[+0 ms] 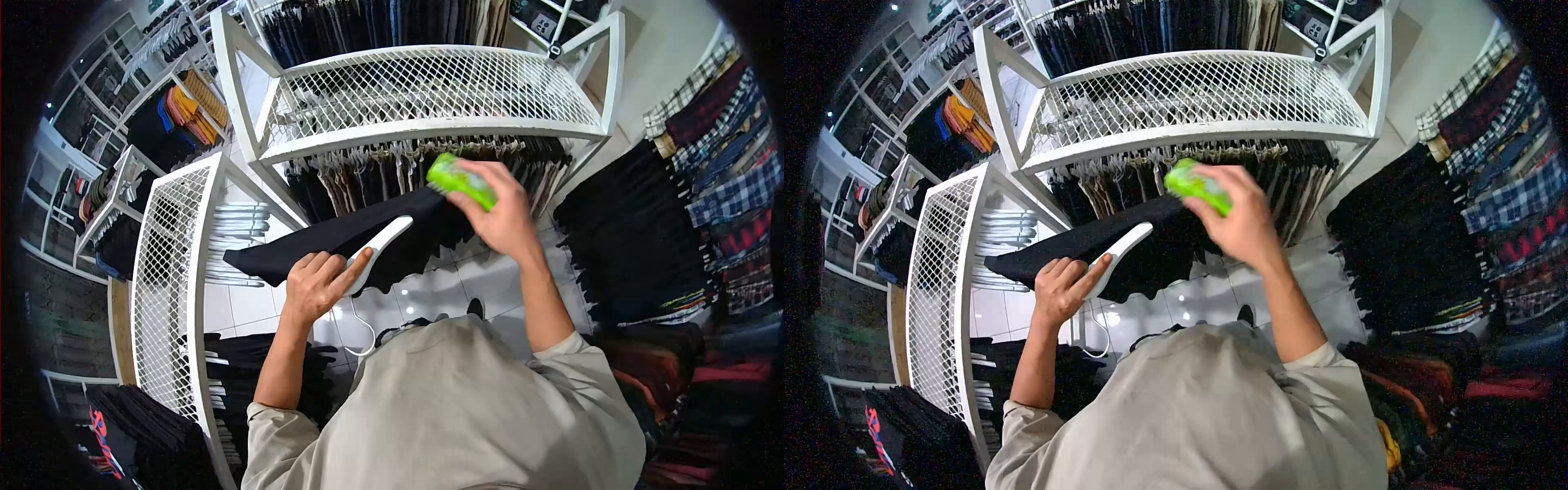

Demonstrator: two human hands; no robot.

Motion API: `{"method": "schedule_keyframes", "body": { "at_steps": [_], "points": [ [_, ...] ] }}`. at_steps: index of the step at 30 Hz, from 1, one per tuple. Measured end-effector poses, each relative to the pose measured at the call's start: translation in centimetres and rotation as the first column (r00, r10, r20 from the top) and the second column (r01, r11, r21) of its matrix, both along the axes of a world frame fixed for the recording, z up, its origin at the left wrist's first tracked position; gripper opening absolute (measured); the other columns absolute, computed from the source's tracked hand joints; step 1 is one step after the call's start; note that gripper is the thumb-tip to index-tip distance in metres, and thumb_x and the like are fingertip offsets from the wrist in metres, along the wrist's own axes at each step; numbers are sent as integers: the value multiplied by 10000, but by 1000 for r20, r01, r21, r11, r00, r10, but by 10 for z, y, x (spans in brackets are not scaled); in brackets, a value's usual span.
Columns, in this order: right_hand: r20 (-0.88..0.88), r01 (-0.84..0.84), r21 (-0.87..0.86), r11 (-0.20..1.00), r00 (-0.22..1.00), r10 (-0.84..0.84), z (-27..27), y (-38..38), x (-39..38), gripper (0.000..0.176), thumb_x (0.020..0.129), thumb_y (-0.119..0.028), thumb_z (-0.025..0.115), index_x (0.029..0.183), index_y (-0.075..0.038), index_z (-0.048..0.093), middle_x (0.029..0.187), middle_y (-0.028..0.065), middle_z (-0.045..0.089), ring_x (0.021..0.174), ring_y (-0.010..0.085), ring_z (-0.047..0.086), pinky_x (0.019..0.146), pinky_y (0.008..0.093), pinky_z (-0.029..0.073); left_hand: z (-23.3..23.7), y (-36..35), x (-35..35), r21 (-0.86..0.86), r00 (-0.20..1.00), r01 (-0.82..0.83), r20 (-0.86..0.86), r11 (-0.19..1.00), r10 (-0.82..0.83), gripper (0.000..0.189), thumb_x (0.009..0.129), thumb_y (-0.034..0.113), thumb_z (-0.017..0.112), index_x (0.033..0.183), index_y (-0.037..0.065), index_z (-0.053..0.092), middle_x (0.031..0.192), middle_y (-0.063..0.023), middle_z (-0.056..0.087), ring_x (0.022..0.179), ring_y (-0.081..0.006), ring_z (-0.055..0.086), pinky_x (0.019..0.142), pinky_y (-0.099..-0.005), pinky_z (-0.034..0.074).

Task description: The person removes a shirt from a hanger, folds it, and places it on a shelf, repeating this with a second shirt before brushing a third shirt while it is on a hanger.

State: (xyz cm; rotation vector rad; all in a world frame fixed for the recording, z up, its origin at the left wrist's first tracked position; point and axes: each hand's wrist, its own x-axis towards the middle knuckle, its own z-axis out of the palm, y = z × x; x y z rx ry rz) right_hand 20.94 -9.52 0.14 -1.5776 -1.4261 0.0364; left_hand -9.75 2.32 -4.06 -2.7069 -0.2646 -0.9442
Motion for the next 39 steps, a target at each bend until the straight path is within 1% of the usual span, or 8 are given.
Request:
{"method": "schedule_keyframes", "body": {
  "at_steps": [3,11,13,16,23,30,34,39],
  "points": [
    [-49,-113,-45,993,993,111,-1,1,-13,407,865,-154,784,1244,-58,668,1182,174,665,1111,350,652,964,392,503,8,2,5,8,999,26,-23,1000,-26,598,756,102,754,1340,205,678,716,50,479,611,-98,495,535,-267,409],
    [34,320,-295,900,945,-325,-64,-12,82,450,930,-226,685,1347,-82,595,1188,182,646,1090,338,644,961,418,498,29,9,2,-240,994,87,88,967,-67,466,659,74,784,1117,159,765,677,9,538,571,-158,554,513,-304,450],
    [-485,-93,-164,982,874,2,-47,-16,63,480,962,-280,582,1388,-60,573,1253,161,641,1085,270,633,982,385,480,45,13,7,-403,983,169,137,899,-123,242,691,77,860,911,84,757,684,-24,684,541,-159,631,488,-310,485],
    [-605,-511,-81,856,707,365,-27,-12,42,579,932,-291,614,1428,-7,526,1295,106,628,1184,187,573,1054,304,408,67,17,26,-632,954,299,206,715,-217,225,707,97,901,822,71,710,760,-75,739,638,-163,708,530,-309,512],
    [-790,-698,-107,708,492,366,-18,-47,18,886,655,-53,907,1435,-7,489,1319,26,608,1205,127,544,1105,301,374,89,43,77,-754,931,360,256,550,-259,393,697,212,943,918,13,685,808,-85,727,763,-175,710,734,-317,552],
    [-805,-247,-17,969,578,134,9,-116,4,734,702,-69,802,1372,35,522,1277,88,615,1179,169,579,1070,321,411,74,-5,167,-684,945,133,306,717,117,734,754,325,904,1337,-1,599,1022,-120,664,896,-212,641,816,-362,529],
    [-758,-46,-30,999,652,7,5,-145,-9,705,716,-41,791,1363,24,519,1233,77,621,1124,156,591,1026,318,440,58,-49,215,-964,965,261,259,59,-31,825,913,331,786,1511,-72,386,869,-95,688,732,-106,631,653,-272,509],
    [-571,124,12,992,815,-95,-11,-155,-20,718,789,-167,859,1378,8,487,1210,79,606,1102,164,577,982,329,458,41,-74,267,-955,954,278,262,103,-143,741,885,212,795,1459,-98,444,845,-83,688,677,-87,630,593,-261,504]
  ]
}}
